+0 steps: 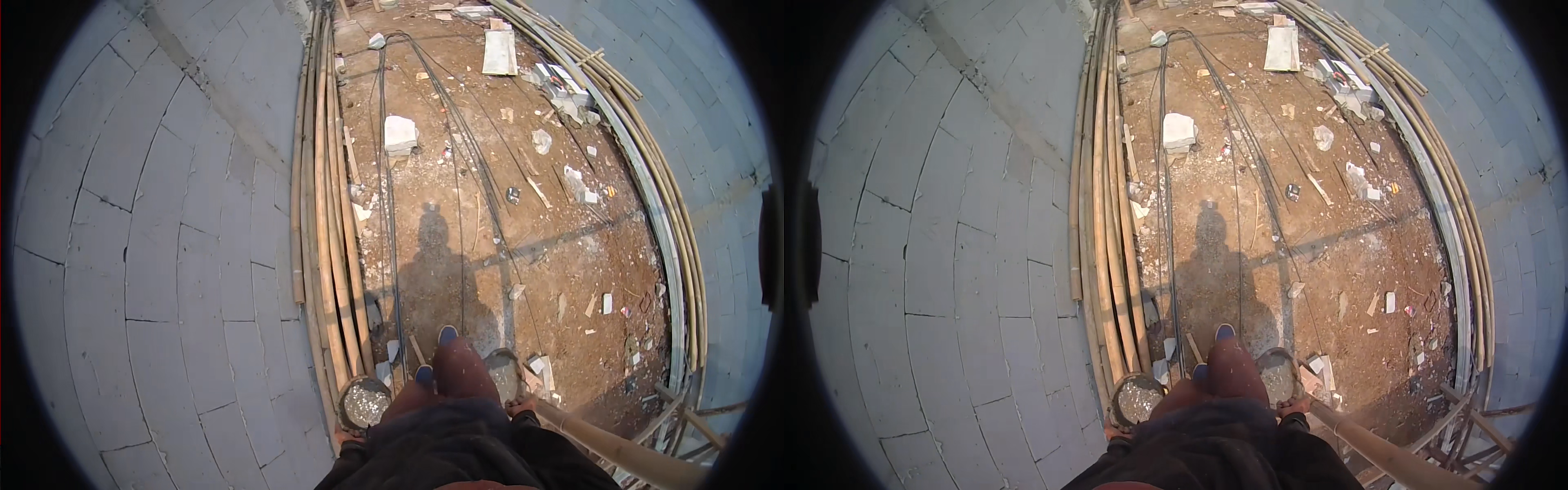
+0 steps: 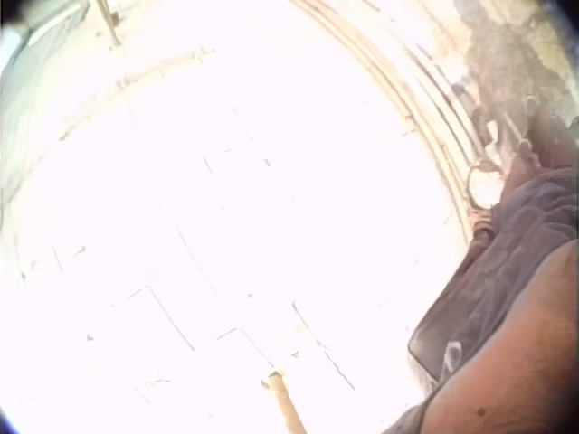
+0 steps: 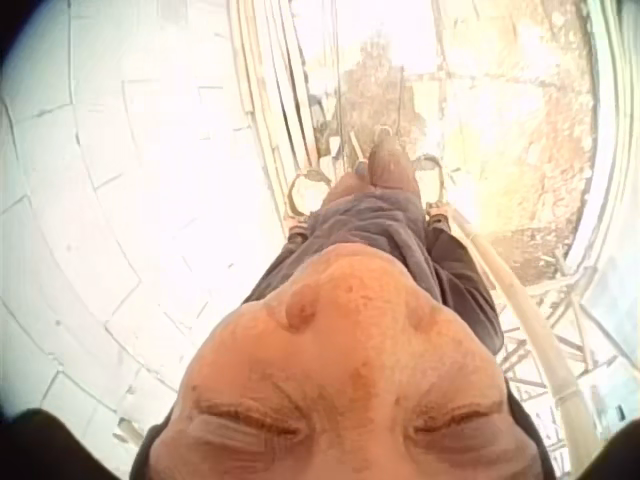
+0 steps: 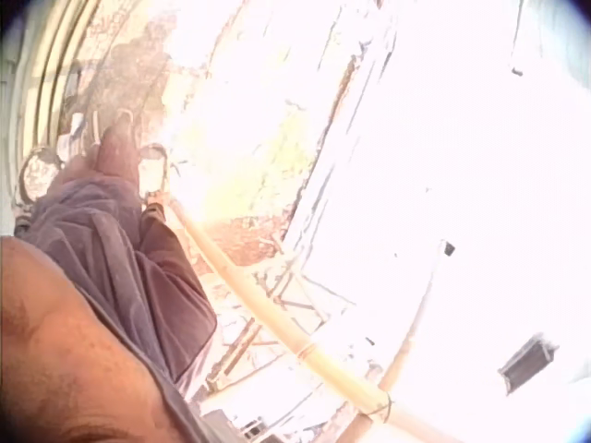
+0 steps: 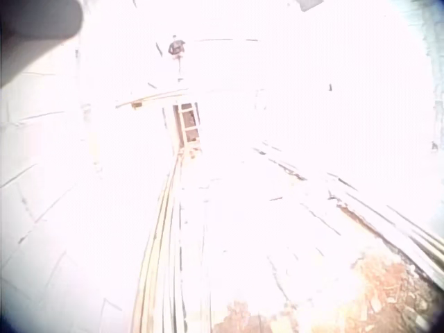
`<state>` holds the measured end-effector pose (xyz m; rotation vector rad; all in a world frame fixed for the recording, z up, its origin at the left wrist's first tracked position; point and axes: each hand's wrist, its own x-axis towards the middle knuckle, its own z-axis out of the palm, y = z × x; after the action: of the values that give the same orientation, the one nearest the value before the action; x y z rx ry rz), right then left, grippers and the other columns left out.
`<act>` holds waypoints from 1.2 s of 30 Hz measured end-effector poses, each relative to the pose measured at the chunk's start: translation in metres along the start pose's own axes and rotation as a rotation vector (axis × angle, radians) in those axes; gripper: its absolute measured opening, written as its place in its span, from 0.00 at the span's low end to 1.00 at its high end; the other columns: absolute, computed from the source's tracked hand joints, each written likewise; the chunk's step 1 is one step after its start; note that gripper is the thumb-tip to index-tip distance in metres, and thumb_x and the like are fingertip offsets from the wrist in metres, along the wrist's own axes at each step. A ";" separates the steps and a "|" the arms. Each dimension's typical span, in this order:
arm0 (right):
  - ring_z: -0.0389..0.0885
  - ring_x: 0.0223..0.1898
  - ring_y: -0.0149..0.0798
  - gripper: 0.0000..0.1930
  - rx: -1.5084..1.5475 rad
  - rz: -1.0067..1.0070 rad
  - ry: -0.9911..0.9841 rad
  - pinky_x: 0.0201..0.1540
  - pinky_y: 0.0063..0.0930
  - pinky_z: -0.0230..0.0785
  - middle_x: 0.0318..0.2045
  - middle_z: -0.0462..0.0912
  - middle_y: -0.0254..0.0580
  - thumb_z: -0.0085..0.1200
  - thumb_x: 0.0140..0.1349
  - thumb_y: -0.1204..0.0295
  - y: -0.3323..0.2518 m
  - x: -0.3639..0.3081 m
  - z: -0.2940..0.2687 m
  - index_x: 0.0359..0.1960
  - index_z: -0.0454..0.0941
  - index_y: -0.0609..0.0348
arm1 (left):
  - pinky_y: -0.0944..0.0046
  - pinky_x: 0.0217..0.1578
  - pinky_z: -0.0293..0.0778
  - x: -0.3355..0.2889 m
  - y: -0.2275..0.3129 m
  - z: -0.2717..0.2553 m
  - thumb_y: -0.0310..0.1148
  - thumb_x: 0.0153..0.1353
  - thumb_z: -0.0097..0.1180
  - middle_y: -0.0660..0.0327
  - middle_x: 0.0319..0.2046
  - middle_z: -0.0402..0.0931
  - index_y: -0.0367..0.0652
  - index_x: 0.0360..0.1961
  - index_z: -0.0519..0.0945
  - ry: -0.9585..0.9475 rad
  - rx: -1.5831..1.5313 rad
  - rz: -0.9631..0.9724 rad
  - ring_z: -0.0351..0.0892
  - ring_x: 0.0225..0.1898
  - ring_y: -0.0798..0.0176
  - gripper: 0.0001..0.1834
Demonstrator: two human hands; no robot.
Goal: The person hands a bucket filled with cement up to a worker on a ladder, then walks across the construction site carrying empty buckets to a mixing area. The person then carries the refilled buckets back across the construction site.
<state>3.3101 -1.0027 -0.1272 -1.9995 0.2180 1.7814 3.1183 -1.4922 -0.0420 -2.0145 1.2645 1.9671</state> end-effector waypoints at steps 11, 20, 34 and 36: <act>0.67 0.49 0.53 0.36 -0.131 -0.124 -0.035 0.49 0.60 0.61 0.52 0.66 0.44 0.30 0.63 0.44 -0.069 0.060 0.459 0.60 0.61 0.62 | 0.50 0.15 0.59 -0.036 0.078 0.478 0.58 0.62 0.51 0.68 0.11 0.55 0.54 0.36 0.67 -0.016 -0.075 -0.066 0.53 0.10 0.60 0.20; 0.64 0.56 0.51 0.41 -0.032 -0.155 -0.175 0.56 0.61 0.56 0.63 0.63 0.40 0.30 0.62 0.36 -0.127 0.021 0.770 0.67 0.57 0.55 | 0.48 0.16 0.58 -0.074 0.112 0.827 0.60 0.60 0.53 0.66 0.10 0.54 0.54 0.45 0.70 -0.005 -0.034 0.014 0.53 0.10 0.57 0.24; 0.63 0.42 0.55 0.20 -0.077 -0.165 0.044 0.48 0.70 0.57 0.35 0.65 0.48 0.34 0.58 0.54 -0.271 -0.041 1.273 0.42 0.61 0.58 | 0.61 0.14 0.54 -0.192 0.138 1.364 0.58 0.60 0.57 0.70 0.09 0.48 0.55 0.20 0.59 -0.112 -0.092 -0.132 0.50 0.10 0.66 0.26; 0.61 0.39 0.52 0.19 -0.141 -0.149 -0.006 0.45 0.64 0.56 0.33 0.64 0.46 0.35 0.59 0.54 -0.284 -0.031 1.349 0.40 0.60 0.56 | 0.62 0.14 0.53 -0.204 0.138 1.437 0.57 0.60 0.57 0.71 0.10 0.47 0.55 0.20 0.60 -0.084 -0.073 -0.086 0.50 0.10 0.67 0.26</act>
<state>2.2054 -0.1776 -0.1193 -2.0484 -0.0590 1.7505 1.9075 -0.6808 -0.0692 -1.9595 1.0853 2.0632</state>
